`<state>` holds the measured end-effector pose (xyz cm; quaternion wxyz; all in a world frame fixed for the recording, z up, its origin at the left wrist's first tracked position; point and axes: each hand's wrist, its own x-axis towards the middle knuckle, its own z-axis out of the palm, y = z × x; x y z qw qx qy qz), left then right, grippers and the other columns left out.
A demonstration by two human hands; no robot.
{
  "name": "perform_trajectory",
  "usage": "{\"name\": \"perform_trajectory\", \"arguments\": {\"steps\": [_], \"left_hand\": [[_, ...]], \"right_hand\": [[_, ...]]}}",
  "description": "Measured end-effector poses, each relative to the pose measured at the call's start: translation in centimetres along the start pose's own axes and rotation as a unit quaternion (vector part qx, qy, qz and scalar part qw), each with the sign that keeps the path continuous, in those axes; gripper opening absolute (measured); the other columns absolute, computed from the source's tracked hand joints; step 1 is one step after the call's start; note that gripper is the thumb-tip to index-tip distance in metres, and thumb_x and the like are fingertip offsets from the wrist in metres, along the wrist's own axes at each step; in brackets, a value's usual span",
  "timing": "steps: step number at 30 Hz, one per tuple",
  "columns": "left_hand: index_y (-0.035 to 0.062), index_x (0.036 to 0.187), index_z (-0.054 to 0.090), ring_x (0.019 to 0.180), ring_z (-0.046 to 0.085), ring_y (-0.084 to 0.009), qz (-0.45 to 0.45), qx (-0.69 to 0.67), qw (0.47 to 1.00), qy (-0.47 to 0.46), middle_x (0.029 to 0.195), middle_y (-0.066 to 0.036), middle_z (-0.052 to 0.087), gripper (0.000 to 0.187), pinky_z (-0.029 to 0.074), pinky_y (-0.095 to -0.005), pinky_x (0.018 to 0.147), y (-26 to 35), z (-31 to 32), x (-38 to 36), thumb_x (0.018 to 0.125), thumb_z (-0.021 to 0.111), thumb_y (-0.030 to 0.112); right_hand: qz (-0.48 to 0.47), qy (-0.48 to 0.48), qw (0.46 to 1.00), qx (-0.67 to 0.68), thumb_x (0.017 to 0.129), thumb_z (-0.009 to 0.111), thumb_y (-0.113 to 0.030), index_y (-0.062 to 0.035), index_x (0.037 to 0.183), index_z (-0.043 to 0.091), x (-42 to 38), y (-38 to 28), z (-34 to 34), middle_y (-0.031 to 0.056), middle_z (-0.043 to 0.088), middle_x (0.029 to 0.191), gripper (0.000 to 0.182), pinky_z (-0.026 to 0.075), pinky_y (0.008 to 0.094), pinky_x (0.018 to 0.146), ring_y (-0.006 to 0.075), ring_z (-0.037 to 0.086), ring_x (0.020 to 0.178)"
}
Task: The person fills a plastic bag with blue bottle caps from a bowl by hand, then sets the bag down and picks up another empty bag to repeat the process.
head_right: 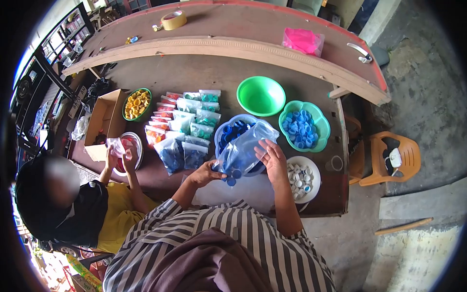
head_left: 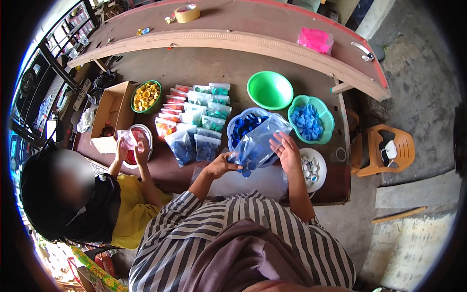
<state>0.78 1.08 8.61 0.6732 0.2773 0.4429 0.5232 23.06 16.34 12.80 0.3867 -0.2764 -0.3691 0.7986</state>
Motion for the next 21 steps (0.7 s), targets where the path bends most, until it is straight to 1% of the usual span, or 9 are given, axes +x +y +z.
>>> {"name": "perform_trajectory", "arguments": {"steps": [5,8,10,12,13,15,16,18,21], "left_hand": [[0.0004,0.11,0.063,0.091,0.06,-0.0133,0.014,0.138,0.99,0.006,0.098,-0.004,0.067,0.033,0.048,-0.0299,0.084,0.6,-1.0,-1.5,0.079,0.075,0.006],[-0.0012,0.111,0.063,0.091,0.061,-0.0139,-0.023,0.088,0.995,0.042,0.098,-0.005,0.067,0.035,0.048,-0.0304,0.084,-0.6,-2.5,-2.0,0.079,0.075,0.008],[-0.0041,0.119,0.056,0.094,0.062,-0.0168,0.045,0.162,0.984,0.065,0.106,-0.01,0.065,0.048,0.049,-0.0313,0.087,-1.4,-4.0,-2.3,0.078,0.076,0.01],[-0.0024,0.122,0.055,0.098,0.063,-0.0212,0.186,0.426,0.85,0.25,0.109,-0.013,0.063,0.05,0.05,-0.0319,0.086,-3.8,-5.8,-2.0,0.078,0.076,0.011],[-0.0024,0.122,0.055,0.098,0.063,-0.0212,0.185,0.425,0.851,0.249,0.109,-0.013,0.063,0.05,0.05,-0.0319,0.086,-3.2,-5.4,-2.1,0.078,0.076,0.011],[-0.0002,0.116,0.059,0.09,0.061,-0.0288,0.297,0.488,0.763,0.304,0.102,-0.017,0.06,0.045,0.05,-0.0356,0.077,-1.0,-4.6,-2.6,0.079,0.074,0.02],[-0.0002,0.116,0.059,0.09,0.061,-0.0288,0.296,0.488,0.763,0.306,0.102,-0.017,0.06,0.045,0.05,-0.0356,0.077,0.5,-3.7,-3.0,0.079,0.074,0.02],[0.0017,0.118,0.058,0.085,0.06,-0.0289,0.233,0.415,0.824,0.308,0.099,-0.017,0.06,0.046,0.05,-0.0361,0.074,3.7,-0.9,-3.6,0.082,0.072,0.027],[0.0019,0.118,0.058,0.076,0.061,-0.0243,0.217,0.412,0.83,0.307,0.096,-0.016,0.06,0.045,0.05,-0.034,0.069,7.3,3.2,-3.9,0.083,0.07,0.028]], "right_hand": [[0.011,-0.015,0.999,-0.052,0.096,0.052,-0.012,-0.0039,0.124,0.051,-0.3,0.2,1.9,0.015,0.059,0.121,0.029,0.054,0.0392,0.087,0.0303,0.064,0.103],[0.013,-0.038,0.996,-0.083,0.097,0.05,-0.007,-0.0021,0.122,0.051,-0.8,1.7,3.6,0.011,0.06,0.111,0.026,0.055,0.0387,0.086,0.0294,0.064,0.102],[0.017,-0.046,0.996,-0.08,0.097,0.05,-0.007,-0.0017,0.121,0.052,-0.8,3.9,3.9,0.0113,0.059,0.113,0.025,0.055,0.0387,0.087,0.0294,0.064,0.103],[0.018,-0.058,0.992,-0.11,0.097,0.049,-0.005,0.0012,0.119,0.053,-1.5,5.8,4.3,0.013,0.062,0.115,0.023,0.053,0.0331,0.09,0.0245,0.063,0.106],[0.02,-0.08,0.986,-0.142,0.097,0.048,-0.005,0.0018,0.119,0.053,-1.7,6.8,4.0,0.0133,0.062,0.115,0.023,0.052,0.0326,0.09,0.0242,0.062,0.107],[-0.004,-0.12,0.973,-0.195,0.097,0.049,-0.006,0.0026,0.118,0.055,-2.2,8.8,3.8,0.0115,0.064,0.113,0.023,0.051,0.0292,0.088,0.0203,0.062,0.107],[-0.048,-0.141,0.939,-0.31,0.096,0.051,-0.005,0.0013,0.115,0.058,-2.0,10.1,3.0,0.011,0.067,0.108,0.022,0.05,0.0279,0.081,0.0162,0.064,0.102],[-0.122,-0.147,0.904,-0.384,0.093,0.055,-0.004,-0.0004,0.113,0.06,-3.0,9.3,5.0,0.014,0.07,0.099,0.021,0.049,0.0299,0.074,0.0198,0.068,0.092],[-0.132,-0.157,0.866,-0.457,0.09,0.06,-0.005,-0.0012,0.114,0.059,-3.6,8.5,6.5,0.019,0.069,0.094,0.024,0.05,0.0318,0.071,0.0273,0.069,0.085]]}}
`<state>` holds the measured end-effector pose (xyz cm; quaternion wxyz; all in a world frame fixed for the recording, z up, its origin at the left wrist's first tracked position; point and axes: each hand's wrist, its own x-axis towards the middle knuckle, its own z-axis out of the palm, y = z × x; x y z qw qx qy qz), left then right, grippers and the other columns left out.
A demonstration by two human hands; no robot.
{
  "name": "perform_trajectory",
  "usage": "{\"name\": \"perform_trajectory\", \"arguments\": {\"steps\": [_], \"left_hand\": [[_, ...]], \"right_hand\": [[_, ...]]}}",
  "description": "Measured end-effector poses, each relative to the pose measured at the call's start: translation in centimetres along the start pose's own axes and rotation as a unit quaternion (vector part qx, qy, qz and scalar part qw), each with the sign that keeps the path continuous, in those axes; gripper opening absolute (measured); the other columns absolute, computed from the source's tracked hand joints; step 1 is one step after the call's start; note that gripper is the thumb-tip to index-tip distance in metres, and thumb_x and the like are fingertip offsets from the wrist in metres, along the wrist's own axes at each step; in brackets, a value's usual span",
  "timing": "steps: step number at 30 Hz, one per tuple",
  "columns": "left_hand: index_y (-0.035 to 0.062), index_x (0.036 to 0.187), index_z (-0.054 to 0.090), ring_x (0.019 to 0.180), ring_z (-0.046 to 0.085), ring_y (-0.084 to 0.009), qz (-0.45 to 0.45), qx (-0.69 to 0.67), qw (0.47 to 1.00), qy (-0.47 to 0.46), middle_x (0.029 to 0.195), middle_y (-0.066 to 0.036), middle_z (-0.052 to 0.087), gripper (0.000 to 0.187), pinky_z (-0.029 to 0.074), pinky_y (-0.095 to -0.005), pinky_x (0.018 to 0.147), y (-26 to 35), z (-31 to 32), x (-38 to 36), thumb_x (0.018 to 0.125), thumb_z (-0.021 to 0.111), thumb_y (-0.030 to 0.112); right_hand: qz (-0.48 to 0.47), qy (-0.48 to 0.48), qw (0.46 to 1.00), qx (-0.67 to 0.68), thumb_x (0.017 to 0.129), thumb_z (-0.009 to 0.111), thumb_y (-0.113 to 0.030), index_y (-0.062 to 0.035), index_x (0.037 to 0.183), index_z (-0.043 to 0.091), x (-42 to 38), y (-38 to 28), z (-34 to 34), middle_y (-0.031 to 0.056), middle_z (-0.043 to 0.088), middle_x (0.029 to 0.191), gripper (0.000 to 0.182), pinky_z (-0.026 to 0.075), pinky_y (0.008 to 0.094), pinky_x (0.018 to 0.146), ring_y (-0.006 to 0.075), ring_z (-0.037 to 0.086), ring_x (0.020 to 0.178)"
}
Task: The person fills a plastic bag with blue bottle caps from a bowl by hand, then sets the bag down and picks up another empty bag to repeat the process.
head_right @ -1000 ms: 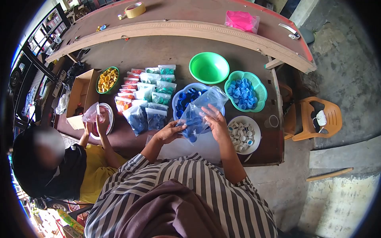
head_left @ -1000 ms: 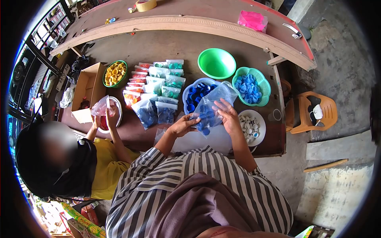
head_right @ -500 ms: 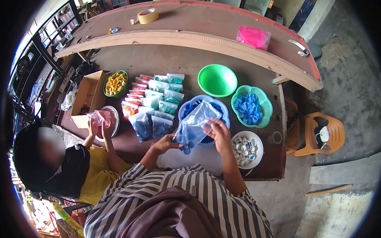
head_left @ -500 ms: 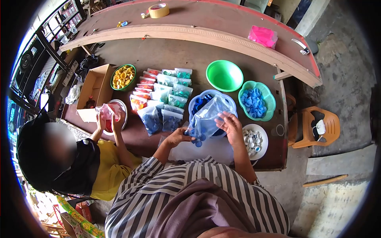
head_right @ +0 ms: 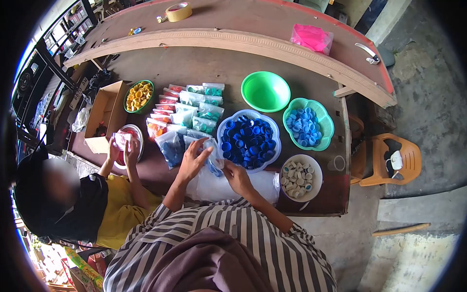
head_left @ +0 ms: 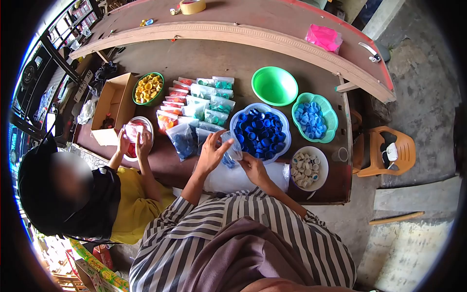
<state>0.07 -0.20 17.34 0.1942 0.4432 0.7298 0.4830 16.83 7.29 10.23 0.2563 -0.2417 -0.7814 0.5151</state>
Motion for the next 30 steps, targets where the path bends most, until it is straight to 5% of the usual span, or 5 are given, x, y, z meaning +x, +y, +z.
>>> {"name": "perform_trajectory", "arguments": {"steps": [3,8,13,22,30], "left_hand": [[0.0017,0.118,0.057,0.067,0.06,-0.0201,0.039,0.025,0.999,0.0,0.089,-0.014,0.06,0.043,0.05,-0.031,0.064,-0.4,0.8,0.7,0.081,0.071,0.018],[0.002,0.122,0.054,0.068,0.063,-0.0134,0.029,-0.08,0.995,-0.054,0.082,-0.009,0.063,0.047,0.052,-0.0275,0.062,-0.4,1.4,1.3,0.078,0.07,0.004],[0.0032,0.122,0.053,0.069,0.063,-0.0155,0.055,-0.056,0.995,-0.067,0.089,-0.011,0.062,0.05,0.05,-0.0287,0.063,1.6,1.6,0.4,0.075,0.067,-0.002],[0.0022,0.081,0.057,0.057,0.055,-0.0166,0.087,0.001,0.996,0.019,0.104,-0.008,0.06,0.014,0.047,-0.03,0.058,0.2,0.2,0.7,0.069,0.059,-0.005],[0.0069,0.103,0.072,0.057,0.057,-0.0146,0.059,0.039,0.997,-0.03,0.115,-0.007,0.065,0.038,0.048,-0.0269,0.059,1.5,-1.0,1.0,0.072,0.055,-0.007]], "right_hand": [[-0.026,-0.03,0.999,-0.02,0.088,0.064,-0.01,0.0001,0.112,0.059,0.6,-0.1,-0.4,0.0208,0.068,0.091,0.027,0.051,0.033,0.07,0.0333,0.068,0.081],[0.13,-0.042,0.975,0.176,0.088,0.068,-0.022,0.0006,0.105,0.06,1.9,-0.6,-2.4,0.0059,0.067,0.092,0.029,0.049,0.0267,0.077,0.0134,0.061,0.085],[0.14,0.035,0.982,0.121,0.088,0.067,-0.015,-0.0006,0.099,0.057,2.4,-1.2,-2.9,0.0032,0.061,0.077,0.021,0.047,0.0288,0.066,0.0116,0.056,0.07],[0.103,0.061,0.992,0.044,0.087,0.07,-0.021,-0.0032,0.101,0.063,3.3,2.1,-7.9,0.0071,0.064,0.094,0.024,0.049,0.0285,0.07,0.0144,0.061,0.081],[0.016,0.134,0.966,-0.219,0.08,0.064,-0.005,-0.0056,0.084,0.064,7.8,10.9,-9.3,0.0127,0.06,0.087,0.004,0.047,0.0413,0.076,0.0319,0.058,0.085]]}}
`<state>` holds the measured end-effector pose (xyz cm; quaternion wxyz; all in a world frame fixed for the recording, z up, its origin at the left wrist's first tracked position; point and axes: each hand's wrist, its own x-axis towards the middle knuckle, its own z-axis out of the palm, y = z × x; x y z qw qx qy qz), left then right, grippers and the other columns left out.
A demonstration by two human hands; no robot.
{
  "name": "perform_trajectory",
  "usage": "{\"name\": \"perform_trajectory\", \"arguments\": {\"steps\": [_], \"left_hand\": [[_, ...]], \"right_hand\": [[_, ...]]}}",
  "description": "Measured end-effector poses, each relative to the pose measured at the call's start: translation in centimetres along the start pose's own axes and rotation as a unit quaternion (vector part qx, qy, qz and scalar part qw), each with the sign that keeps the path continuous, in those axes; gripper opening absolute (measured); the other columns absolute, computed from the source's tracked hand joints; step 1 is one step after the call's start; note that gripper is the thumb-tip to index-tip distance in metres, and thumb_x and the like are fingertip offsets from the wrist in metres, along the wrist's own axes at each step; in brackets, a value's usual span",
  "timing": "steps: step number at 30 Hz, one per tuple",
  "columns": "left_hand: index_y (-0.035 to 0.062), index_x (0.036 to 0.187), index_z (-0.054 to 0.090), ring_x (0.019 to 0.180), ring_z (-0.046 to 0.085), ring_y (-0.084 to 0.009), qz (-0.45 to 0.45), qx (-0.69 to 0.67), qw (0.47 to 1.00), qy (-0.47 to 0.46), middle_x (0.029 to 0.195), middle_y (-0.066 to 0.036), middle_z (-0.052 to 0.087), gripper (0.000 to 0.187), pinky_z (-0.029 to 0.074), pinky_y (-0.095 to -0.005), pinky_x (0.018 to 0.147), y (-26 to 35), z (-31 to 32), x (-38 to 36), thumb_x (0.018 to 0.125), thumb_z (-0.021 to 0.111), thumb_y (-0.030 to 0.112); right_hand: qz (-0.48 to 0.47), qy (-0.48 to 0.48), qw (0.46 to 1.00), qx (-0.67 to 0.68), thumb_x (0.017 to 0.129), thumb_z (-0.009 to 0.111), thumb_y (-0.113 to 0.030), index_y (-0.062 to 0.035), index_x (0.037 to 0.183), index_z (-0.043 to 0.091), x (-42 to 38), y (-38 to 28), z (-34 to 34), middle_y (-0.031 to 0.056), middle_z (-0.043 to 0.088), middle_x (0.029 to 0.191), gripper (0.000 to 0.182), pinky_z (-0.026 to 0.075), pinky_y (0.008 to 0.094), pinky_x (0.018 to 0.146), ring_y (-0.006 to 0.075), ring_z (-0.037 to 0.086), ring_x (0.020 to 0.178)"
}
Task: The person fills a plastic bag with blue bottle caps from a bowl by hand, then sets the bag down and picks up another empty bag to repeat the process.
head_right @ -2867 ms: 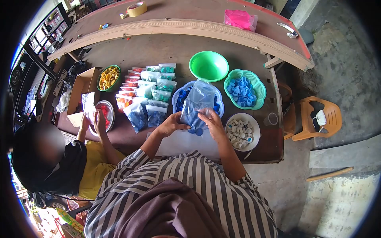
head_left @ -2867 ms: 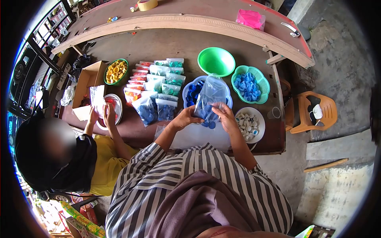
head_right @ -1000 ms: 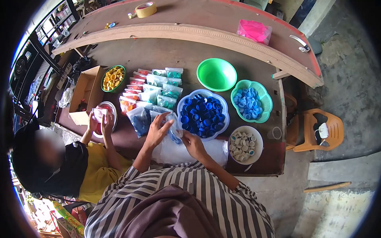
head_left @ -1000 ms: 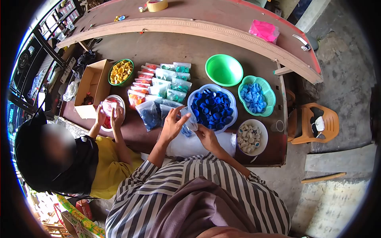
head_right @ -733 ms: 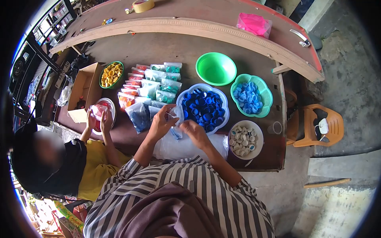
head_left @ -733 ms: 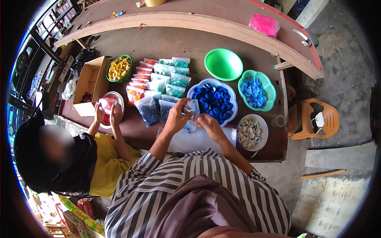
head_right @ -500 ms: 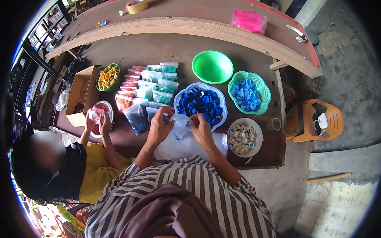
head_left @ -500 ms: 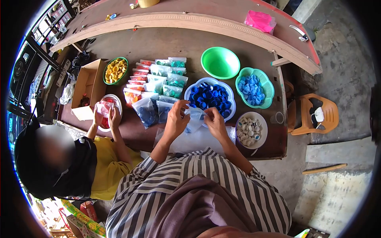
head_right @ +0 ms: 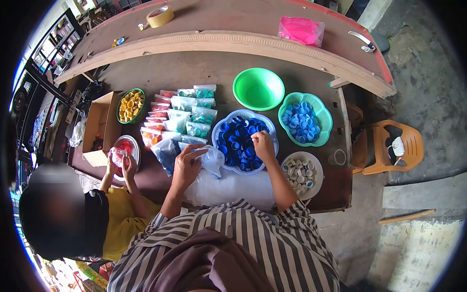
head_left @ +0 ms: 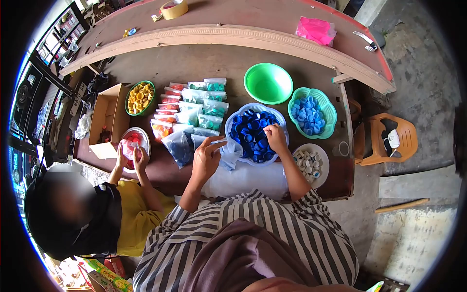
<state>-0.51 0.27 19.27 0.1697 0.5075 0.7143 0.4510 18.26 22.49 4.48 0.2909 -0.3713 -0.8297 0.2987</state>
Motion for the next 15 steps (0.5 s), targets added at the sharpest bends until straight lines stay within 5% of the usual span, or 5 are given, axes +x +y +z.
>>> {"name": "perform_trajectory", "arguments": {"steps": [3,8,15], "left_hand": [[0.0078,0.11,0.07,0.058,0.051,-0.0088,-0.033,-0.015,0.999,0.0,0.116,-0.006,0.065,0.044,0.044,-0.0231,0.057,-0.1,-0.2,0.3,0.071,0.058,-0.008],[0.005,0.112,0.068,0.052,0.05,-0.0097,-0.054,-0.018,0.998,-0.001,0.116,-0.008,0.065,0.043,0.045,-0.0244,0.056,0.2,-0.1,0.7,0.072,0.056,-0.007],[0.0091,0.118,0.066,0.055,0.046,-0.0078,-0.072,-0.025,0.997,-0.012,0.117,-0.005,0.064,0.05,0.043,-0.0226,0.056,0.2,0.6,1.5,0.071,0.06,-0.007]], "right_hand": [[-0.031,0.048,0.996,-0.072,0.079,0.065,-0.005,-0.0066,0.081,0.063,1.5,-0.2,1.1,0.0113,0.059,0.088,0.004,0.046,0.0417,0.079,0.0318,0.056,0.088],[-0.127,-0.008,0.991,-0.038,0.076,0.069,-0.007,-0.0088,0.084,0.063,3.2,-1.6,3.3,0.0097,0.058,0.089,0.01,0.046,0.0412,0.078,0.0301,0.056,0.089],[-0.033,-0.009,0.999,-0.041,0.077,0.073,-0.012,-0.0069,0.087,0.064,3.3,-0.1,6.0,0.0106,0.065,0.089,0.014,0.05,0.0403,0.074,0.0306,0.062,0.085]]}}
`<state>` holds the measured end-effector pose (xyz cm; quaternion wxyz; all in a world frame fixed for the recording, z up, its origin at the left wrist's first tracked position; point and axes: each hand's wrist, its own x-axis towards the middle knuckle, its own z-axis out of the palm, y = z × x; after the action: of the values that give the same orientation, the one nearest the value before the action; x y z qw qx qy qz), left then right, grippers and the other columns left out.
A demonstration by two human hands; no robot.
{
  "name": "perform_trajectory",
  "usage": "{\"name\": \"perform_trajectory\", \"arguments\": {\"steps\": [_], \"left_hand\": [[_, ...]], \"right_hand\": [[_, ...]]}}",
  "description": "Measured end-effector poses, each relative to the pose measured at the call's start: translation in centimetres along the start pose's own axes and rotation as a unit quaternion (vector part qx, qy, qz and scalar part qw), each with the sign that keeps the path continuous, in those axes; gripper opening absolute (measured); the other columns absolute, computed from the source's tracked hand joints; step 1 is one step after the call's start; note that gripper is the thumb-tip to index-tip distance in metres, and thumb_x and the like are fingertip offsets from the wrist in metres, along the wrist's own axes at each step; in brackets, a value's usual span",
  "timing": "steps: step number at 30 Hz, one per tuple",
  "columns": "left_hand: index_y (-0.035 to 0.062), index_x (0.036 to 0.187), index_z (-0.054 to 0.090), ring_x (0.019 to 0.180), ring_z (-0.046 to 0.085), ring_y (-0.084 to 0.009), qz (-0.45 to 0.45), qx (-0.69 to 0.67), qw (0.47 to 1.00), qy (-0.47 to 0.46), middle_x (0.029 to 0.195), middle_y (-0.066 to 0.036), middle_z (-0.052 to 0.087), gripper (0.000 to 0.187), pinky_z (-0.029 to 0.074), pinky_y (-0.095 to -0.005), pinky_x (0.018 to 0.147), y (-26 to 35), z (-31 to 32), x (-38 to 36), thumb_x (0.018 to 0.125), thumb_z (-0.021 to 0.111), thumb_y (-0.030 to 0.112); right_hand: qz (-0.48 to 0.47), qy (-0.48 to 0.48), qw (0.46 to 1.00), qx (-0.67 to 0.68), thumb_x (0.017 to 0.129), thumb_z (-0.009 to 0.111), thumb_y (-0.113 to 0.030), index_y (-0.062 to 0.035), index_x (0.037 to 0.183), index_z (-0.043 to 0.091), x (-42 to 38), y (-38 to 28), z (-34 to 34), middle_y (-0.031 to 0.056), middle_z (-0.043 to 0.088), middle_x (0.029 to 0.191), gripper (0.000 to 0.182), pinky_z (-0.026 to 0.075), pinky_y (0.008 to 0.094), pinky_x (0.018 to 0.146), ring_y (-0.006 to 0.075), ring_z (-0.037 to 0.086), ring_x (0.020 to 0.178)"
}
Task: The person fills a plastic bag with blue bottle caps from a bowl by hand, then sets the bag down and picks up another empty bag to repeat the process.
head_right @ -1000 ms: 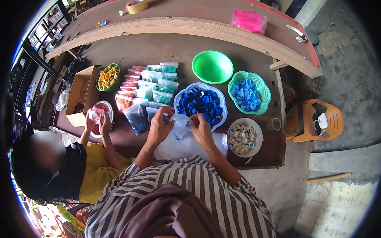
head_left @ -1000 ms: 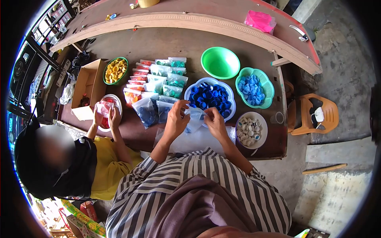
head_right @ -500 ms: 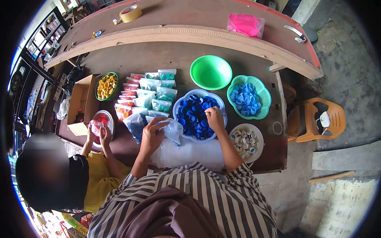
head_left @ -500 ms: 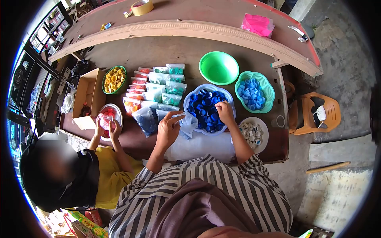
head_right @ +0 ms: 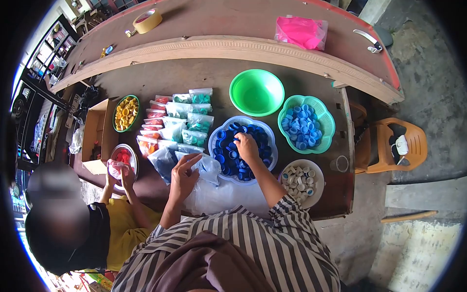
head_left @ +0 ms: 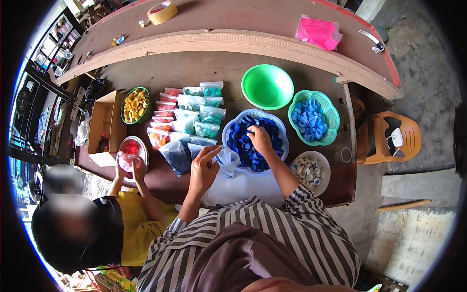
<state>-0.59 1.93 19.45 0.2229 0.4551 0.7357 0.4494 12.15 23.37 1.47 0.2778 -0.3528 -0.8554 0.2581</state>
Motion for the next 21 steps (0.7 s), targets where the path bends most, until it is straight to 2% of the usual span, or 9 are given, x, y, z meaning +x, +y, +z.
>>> {"name": "perform_trajectory", "arguments": {"steps": [2,4,6,7,12,14,18,20,21], "left_hand": [[0.0092,0.117,0.066,0.055,0.046,-0.0076,0.002,0.005,1.0,-0.002,0.117,-0.005,0.064,0.049,0.043,-0.0229,0.056,0.1,0.0,0.2,0.071,0.06,-0.006],[0.0088,0.117,0.066,0.056,0.048,-0.0084,-0.003,0.007,1.0,-0.007,0.116,-0.006,0.064,0.048,0.044,-0.0233,0.057,0.2,0.1,0.4,0.072,0.059,-0.006],[0.0084,0.117,0.066,0.057,0.049,-0.0092,-0.005,0.007,1.0,-0.014,0.116,-0.006,0.064,0.047,0.044,-0.0236,0.057,0.2,0.4,0.7,0.072,0.059,-0.005],[0.0078,0.117,0.066,0.059,0.051,-0.0103,0.007,0.008,1.0,-0.009,0.115,-0.007,0.064,0.047,0.045,-0.0241,0.058,0.2,0.5,0.9,0.072,0.059,-0.005],[0.007,0.117,0.065,0.061,0.055,-0.0128,0.022,0.016,1.0,-0.007,0.115,-0.01,0.063,0.046,0.046,-0.0262,0.059,0.6,1.3,1.1,0.073,0.058,-0.005],[0.0068,0.118,0.065,0.06,0.055,-0.0124,0.025,0.022,0.999,-0.013,0.116,-0.011,0.063,0.047,0.047,-0.0263,0.058,0.7,1.4,1.0,0.073,0.058,-0.005],[0.0047,0.121,0.062,0.051,0.048,-0.0104,0.037,0.001,0.999,-0.022,0.119,-0.012,0.061,0.05,0.043,-0.0254,0.053,0.8,1.5,0.5,0.073,0.054,-0.006],[0.0049,0.122,0.062,0.051,0.048,-0.0105,0.049,0.001,0.999,-0.021,0.119,-0.013,0.06,0.051,0.043,-0.0255,0.053,0.5,1.6,0.0,0.073,0.054,-0.007],[0.0047,0.122,0.062,0.051,0.048,-0.0105,0.059,-0.003,0.998,-0.016,0.119,-0.013,0.06,0.051,0.044,-0.0255,0.053,0.5,1.6,-0.2,0.073,0.054,-0.007]], "right_hand": [[0.062,-0.033,0.982,0.174,0.08,0.07,-0.009,-0.0056,0.094,0.066,0.2,0.7,-0.5,0.0129,0.069,0.092,0.014,0.052,0.0359,0.069,0.0307,0.066,0.08],[0.067,-0.041,0.971,0.225,0.085,0.065,-0.008,-0.004,0.102,0.067,-0.1,0.6,-1.8,0.0114,0.07,0.092,0.017,0.052,0.0293,0.066,0.0236,0.069,0.077],[0.195,-0.117,0.912,0.341,0.089,0.062,-0.009,-0.0034,0.107,0.066,-0.6,0.0,-3.8,0.0072,0.07,0.092,0.019,0.052,0.0254,0.068,0.0152,0.067,0.078],[0.228,-0.134,0.893,0.365,0.091,0.061,-0.01,-0.0027,0.11,0.066,-0.8,-0.4,-4.6,0.0048,0.068,0.095,0.021,0.051,0.024,0.07,0.0106,0.064,0.08],[0.232,-0.098,0.883,0.397,0.089,0.063,-0.008,-0.0019,0.11,0.062,-2.6,-1.9,-6.3,0.0056,0.066,0.1,0.022,0.051,0.0238,0.073,0.0093,0.061,0.085],[0.128,0.007,0.936,0.327,0.087,0.065,-0.004,-0.0004,0.107,0.06,-2.9,-5.3,-8.0,0.0069,0.066,0.098,0.021,0.051,0.025,0.074,0.0101,0.062,0.085],[0.012,0.131,0.932,0.339,0.085,0.066,0.0,-0.0014,0.102,0.057,-4.2,-13.4,-10.3,0.0112,0.065,0.101,0.018,0.051,0.028,0.075,0.0193,0.065,0.087],[-0.098,0.117,0.944,0.294,0.082,0.068,0.0,-0.0018,0.098,0.057,-4.8,-15.1,-10.3,0.0122,0.065,0.102,0.019,0.05,0.0326,0.078,0.0256,0.063,0.089],[-0.123,0.036,0.958,0.258,0.079,0.069,-0.001,-0.0031,0.099,0.06,-4.9,-15.1,-10.0,0.0116,0.063,0.104,0.022,0.048,0.0372,0.082,0.0301,0.06,0.092]]}}
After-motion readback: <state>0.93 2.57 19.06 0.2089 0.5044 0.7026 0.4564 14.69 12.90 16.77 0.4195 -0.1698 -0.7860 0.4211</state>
